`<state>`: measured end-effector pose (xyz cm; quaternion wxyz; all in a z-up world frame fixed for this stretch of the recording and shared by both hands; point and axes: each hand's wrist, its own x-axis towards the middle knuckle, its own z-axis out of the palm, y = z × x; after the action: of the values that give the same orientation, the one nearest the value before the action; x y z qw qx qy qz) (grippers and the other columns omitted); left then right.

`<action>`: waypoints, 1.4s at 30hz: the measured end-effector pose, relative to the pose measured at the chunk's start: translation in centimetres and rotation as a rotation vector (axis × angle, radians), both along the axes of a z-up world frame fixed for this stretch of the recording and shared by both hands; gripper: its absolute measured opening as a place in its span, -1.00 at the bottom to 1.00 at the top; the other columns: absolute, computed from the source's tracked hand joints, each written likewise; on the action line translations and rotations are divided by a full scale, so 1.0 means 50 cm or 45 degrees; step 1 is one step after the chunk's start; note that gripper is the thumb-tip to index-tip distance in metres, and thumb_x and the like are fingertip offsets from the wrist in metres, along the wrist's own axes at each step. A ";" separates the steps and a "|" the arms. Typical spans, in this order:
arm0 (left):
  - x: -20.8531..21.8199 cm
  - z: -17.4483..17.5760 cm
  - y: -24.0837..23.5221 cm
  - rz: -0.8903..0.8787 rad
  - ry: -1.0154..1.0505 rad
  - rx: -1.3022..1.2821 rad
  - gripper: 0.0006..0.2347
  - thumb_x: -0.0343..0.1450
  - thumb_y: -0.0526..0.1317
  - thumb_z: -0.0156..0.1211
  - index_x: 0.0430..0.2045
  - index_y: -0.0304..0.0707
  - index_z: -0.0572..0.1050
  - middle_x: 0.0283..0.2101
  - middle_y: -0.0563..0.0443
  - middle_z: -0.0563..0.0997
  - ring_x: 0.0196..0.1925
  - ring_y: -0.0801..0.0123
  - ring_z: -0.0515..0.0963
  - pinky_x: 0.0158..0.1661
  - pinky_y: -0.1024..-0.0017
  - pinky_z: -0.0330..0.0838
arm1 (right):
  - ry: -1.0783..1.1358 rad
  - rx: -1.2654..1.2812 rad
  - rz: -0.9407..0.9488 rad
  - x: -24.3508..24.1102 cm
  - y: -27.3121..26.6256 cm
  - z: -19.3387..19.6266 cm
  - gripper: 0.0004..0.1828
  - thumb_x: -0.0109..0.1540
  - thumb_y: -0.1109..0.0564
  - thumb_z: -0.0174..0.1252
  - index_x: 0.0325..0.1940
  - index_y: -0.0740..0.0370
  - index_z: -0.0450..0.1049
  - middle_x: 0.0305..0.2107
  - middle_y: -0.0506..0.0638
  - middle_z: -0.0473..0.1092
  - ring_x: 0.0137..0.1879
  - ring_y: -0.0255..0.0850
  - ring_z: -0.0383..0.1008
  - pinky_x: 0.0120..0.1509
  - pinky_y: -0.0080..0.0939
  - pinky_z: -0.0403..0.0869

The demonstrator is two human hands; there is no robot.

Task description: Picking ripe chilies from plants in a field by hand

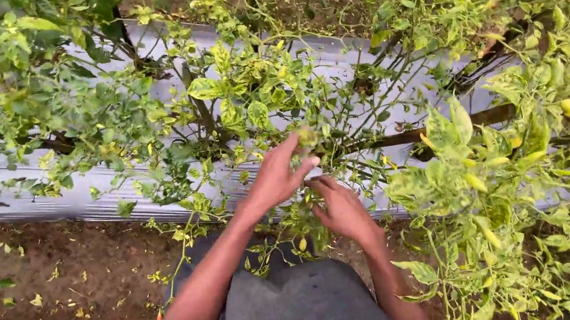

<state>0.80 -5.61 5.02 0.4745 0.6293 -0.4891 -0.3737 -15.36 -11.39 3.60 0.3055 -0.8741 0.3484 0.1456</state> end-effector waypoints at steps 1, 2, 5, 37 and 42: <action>-0.010 -0.029 -0.005 -0.014 0.001 0.001 -0.58 0.43 -0.42 0.18 0.20 -0.58 0.31 0.06 -0.51 0.53 0.19 -0.26 0.50 0.23 -0.19 0.31 | 0.001 0.001 -0.014 -0.005 0.005 -0.004 -0.42 0.22 0.28 0.19 0.35 0.20 0.35 0.20 0.32 0.30 0.05 0.15 0.58 -0.02 0.06 0.61; -0.021 -0.058 -0.009 0.018 0.074 -0.069 -0.64 0.46 -0.44 0.14 0.18 -0.36 0.41 -0.05 -0.35 0.60 -0.17 0.07 0.50 -0.09 0.15 0.40 | -0.078 -0.044 0.028 -0.010 0.011 -0.007 -0.45 0.22 0.28 0.18 0.32 0.23 0.38 0.19 0.33 0.32 0.02 0.13 0.60 -0.06 0.02 0.62; -0.043 -0.070 -0.010 0.119 0.081 -0.259 -0.70 0.43 -0.51 0.14 0.03 -0.26 0.56 -0.21 -0.22 0.67 -0.39 0.24 0.60 -0.28 0.37 0.54 | -0.192 -0.075 0.025 -0.009 0.024 0.042 -0.48 0.22 0.28 0.16 0.29 0.31 0.40 0.20 0.38 0.32 -0.01 0.13 0.62 -0.10 0.00 0.64; -0.074 -0.151 -0.018 0.212 -0.411 -0.811 -0.82 0.39 -0.46 0.29 -0.15 -0.37 0.59 -0.12 -0.28 0.69 -0.06 0.00 0.72 0.05 0.25 0.66 | -1.107 0.768 -1.288 0.006 0.072 0.031 -0.76 0.30 0.15 0.20 0.01 0.26 0.39 -0.46 0.06 0.43 -0.46 -0.19 0.50 -0.38 -0.24 0.57; -0.080 -0.140 -0.025 0.351 -0.471 -0.921 -0.85 0.33 -0.22 0.45 -0.30 -0.15 0.66 -0.22 0.06 0.70 -0.12 0.15 0.69 -0.05 0.23 0.60 | -1.171 0.366 -1.001 -0.005 0.064 0.029 -0.70 0.23 0.17 0.32 -0.15 0.38 0.36 -0.49 0.10 0.41 -0.40 -0.24 0.51 -0.46 -0.28 0.66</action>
<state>-3.20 -6.86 -2.01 0.6144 0.5383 -0.5768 0.0081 -15.62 -8.18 5.05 0.5698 -0.6038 0.4537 -0.3237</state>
